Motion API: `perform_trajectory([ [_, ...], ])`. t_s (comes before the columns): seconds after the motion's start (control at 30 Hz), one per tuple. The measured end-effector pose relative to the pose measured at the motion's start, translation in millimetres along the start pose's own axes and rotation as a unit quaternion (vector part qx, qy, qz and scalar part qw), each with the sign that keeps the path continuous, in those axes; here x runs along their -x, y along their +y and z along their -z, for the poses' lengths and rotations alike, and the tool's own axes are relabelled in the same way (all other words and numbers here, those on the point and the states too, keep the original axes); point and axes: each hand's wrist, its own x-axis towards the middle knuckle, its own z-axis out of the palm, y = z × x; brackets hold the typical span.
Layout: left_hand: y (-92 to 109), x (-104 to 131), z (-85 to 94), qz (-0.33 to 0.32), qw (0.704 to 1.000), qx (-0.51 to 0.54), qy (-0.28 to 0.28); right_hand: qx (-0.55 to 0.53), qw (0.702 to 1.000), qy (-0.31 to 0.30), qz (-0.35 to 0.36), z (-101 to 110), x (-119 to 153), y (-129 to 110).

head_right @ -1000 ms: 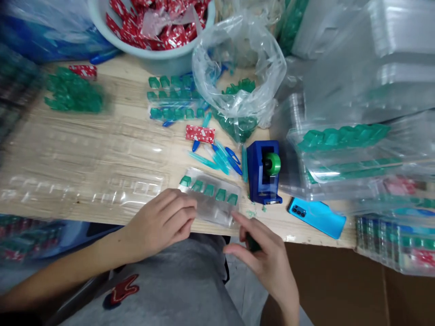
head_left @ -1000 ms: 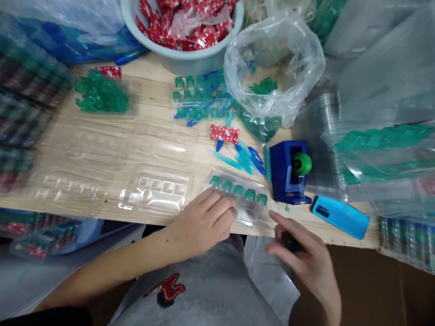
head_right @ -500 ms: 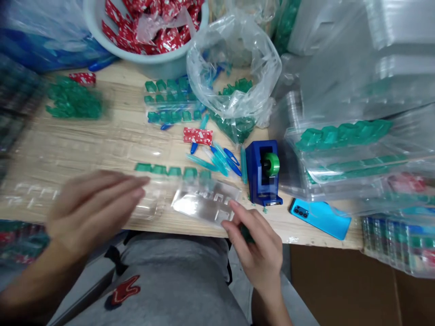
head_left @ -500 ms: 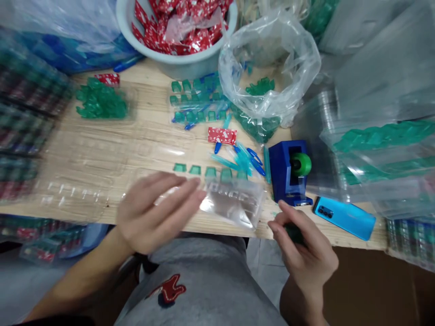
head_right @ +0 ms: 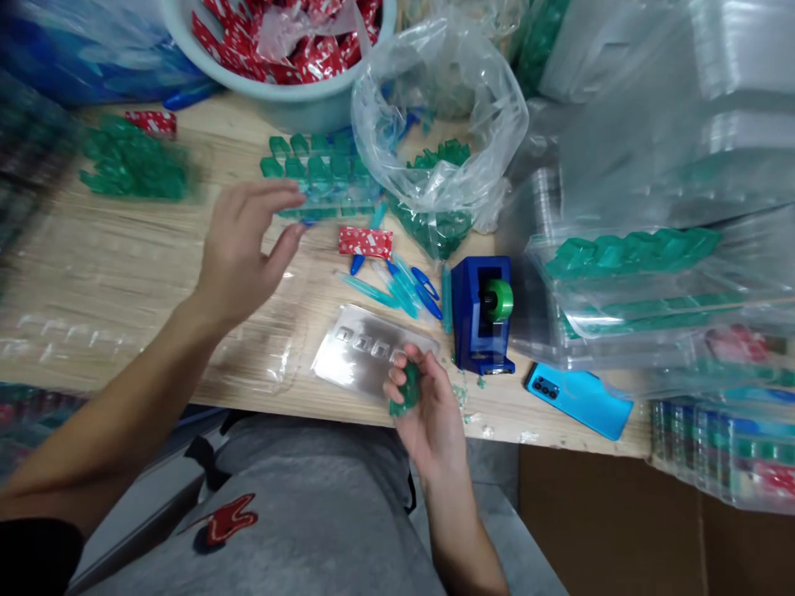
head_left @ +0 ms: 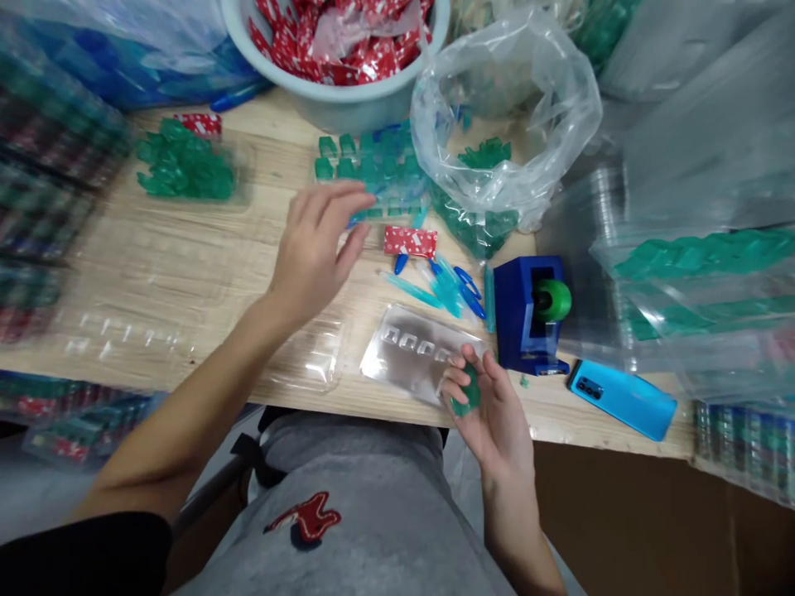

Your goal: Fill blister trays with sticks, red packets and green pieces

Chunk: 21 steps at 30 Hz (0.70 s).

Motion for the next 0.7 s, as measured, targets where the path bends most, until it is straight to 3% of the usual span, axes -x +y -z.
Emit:
perform_trajectory([
  [0.13, 71.4, 36.6, 17.2, -0.03, 0.983, 0.154, -0.091, -0.03, 0.999, -0.016, -0.014, -9.9, -3.9, 3.7],
  [0.23, 101.7, 54.1, 21.0, 0.012, 0.964, 0.219, -0.152, 0.0, 0.998, -0.059, 0.0, -18.6, 1.1, 7.3],
  [0.33, 109.9, 60.0, 19.0, 0.063, 0.961, 0.228, -0.146, 0.036, 0.995, -0.088, 0.026, -26.7, 10.1, 9.6],
  [0.53, 103.9, 59.0, 20.5, 0.105, 0.946, 0.271, -0.145, 0.144, 0.982, -0.097, 0.074, -28.2, 23.0, 11.4],
  [0.7, 104.5, 58.8, 26.3, 0.134, 0.936, 0.293, -0.141, 0.292, 0.934, -0.118, 0.169, -17.7, 20.1, 14.4],
])
